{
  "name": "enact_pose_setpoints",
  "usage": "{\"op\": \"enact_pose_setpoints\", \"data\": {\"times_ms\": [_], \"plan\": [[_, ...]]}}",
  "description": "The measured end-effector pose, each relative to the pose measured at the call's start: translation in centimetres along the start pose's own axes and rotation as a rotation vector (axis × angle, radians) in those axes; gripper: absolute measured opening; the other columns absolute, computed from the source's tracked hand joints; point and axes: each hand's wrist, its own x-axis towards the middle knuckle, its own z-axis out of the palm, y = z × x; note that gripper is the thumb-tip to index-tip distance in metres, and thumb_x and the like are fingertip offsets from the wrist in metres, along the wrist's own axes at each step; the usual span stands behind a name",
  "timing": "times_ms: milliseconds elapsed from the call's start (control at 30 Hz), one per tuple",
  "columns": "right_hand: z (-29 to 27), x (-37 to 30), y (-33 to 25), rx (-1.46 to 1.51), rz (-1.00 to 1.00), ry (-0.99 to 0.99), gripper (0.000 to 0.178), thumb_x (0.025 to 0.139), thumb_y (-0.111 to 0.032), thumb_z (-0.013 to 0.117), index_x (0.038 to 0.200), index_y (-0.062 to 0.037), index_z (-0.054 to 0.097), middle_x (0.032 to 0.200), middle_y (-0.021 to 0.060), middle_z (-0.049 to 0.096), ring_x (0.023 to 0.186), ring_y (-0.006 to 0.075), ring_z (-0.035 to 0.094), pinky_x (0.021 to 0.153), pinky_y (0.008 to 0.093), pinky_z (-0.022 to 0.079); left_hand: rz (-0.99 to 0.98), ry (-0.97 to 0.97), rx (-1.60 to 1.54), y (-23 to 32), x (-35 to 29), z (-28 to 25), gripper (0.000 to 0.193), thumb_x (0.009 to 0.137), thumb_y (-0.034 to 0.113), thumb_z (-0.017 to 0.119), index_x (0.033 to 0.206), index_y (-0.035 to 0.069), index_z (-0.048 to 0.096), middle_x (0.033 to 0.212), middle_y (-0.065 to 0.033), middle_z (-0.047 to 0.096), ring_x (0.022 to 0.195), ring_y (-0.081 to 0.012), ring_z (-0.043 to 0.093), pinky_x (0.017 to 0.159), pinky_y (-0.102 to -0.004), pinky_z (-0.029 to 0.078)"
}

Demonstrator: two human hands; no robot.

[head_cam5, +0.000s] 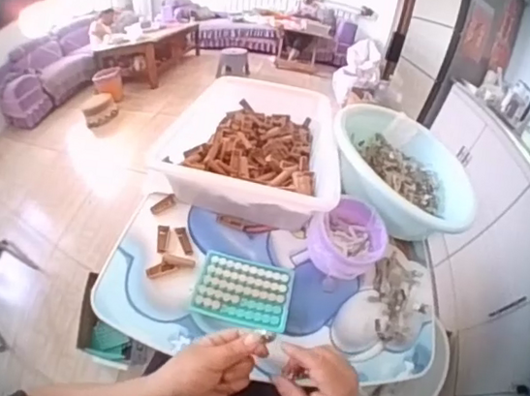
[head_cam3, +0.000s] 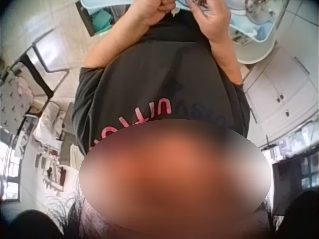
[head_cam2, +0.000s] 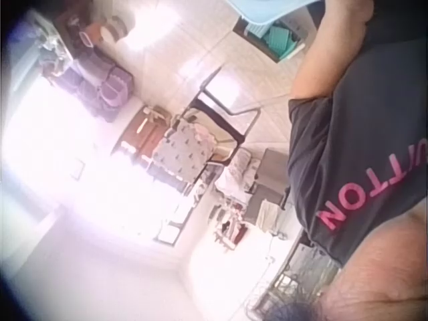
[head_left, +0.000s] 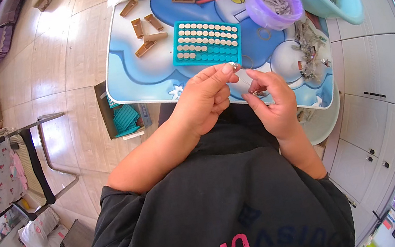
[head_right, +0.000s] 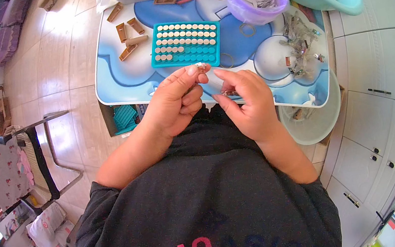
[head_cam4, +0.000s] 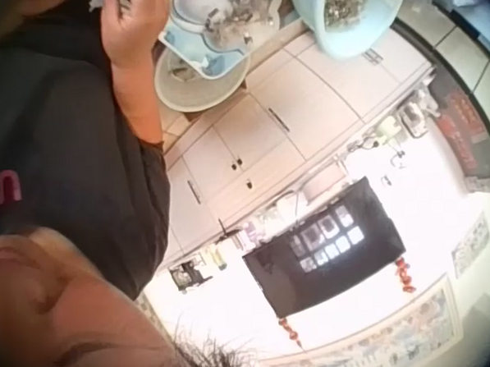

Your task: The person assembles small metal parts onto a wooden or cardboard strip by hand.

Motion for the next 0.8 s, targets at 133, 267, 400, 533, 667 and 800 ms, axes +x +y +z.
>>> {"op": "enact_pose_setpoints", "data": {"times_ms": [133,267,400,533,667,800], "plan": [[0.0,-1.2,1.5,0.274,0.185,0.029,0.036,0.074,0.006,0.066,0.107,-0.0031,0.055,0.086,0.0060,0.059,0.079,0.0143,0.057,0.075,0.0267,0.046,-0.014,-0.032,-0.062,0.6,-0.2,0.2,0.029,0.093,0.024,0.051,0.111,0.003,0.054,0.089,0.0003,0.057,0.049,-0.0018,0.031,0.040,-0.0153,0.023],[-0.1,-1.2,2.0,0.346,0.208,0.040,0.034,0.076,0.006,0.065,0.106,-0.0021,0.053,0.089,0.0045,0.059,0.084,0.0116,0.056,0.077,0.0258,0.046,-0.017,-0.072,-0.114,0.8,-0.3,-0.1,0.030,0.094,0.026,0.048,0.112,0.003,0.053,0.093,-0.0011,0.057,0.049,-0.0016,0.030,0.039,-0.0150,0.023],[-0.4,-1.3,1.9,0.507,0.285,0.102,0.024,0.078,0.008,0.063,0.099,0.0008,0.055,0.091,0.0061,0.059,0.084,0.0112,0.056,0.077,0.0240,0.047,-0.006,-0.068,-0.129,1.0,-0.3,-0.6,0.030,0.094,0.026,0.048,0.112,0.003,0.053,0.093,-0.0017,0.056,0.049,-0.0017,0.030,0.039,-0.0152,0.022],[-0.8,-1.2,1.5,0.532,0.283,0.155,0.012,0.079,0.009,0.061,0.089,0.0027,0.059,0.093,0.0081,0.058,0.078,0.0119,0.058,0.070,0.0239,0.049,0.030,-0.048,-0.105,1.5,-0.2,-0.7,0.030,0.095,0.028,0.047,0.109,0.003,0.054,0.090,-0.0021,0.055,0.050,-0.0024,0.030,0.041,-0.0157,0.024],[-1.3,-1.2,0.9,0.589,0.321,0.120,0.011,0.076,0.008,0.063,0.085,0.0012,0.060,0.089,0.0076,0.060,0.074,0.0138,0.060,0.065,0.0254,0.050,0.095,-0.024,-0.042,1.7,-0.1,-0.7,0.029,0.095,0.028,0.047,0.104,0.002,0.056,0.085,-0.0035,0.053,0.051,-0.0036,0.032,0.042,-0.0167,0.025],[-1.1,-0.8,-0.2,0.209,-0.033,-0.213,0.015,0.071,0.005,0.067,0.082,-0.0018,0.062,0.081,0.0094,0.062,0.072,0.0219,0.062,0.063,0.0297,0.050,0.112,0.009,0.068,1.2,0.2,-0.7,0.032,0.096,0.031,0.044,0.099,0.001,0.055,0.085,-0.0043,0.054,0.047,-0.0030,0.031,0.040,-0.0171,0.023]]}}
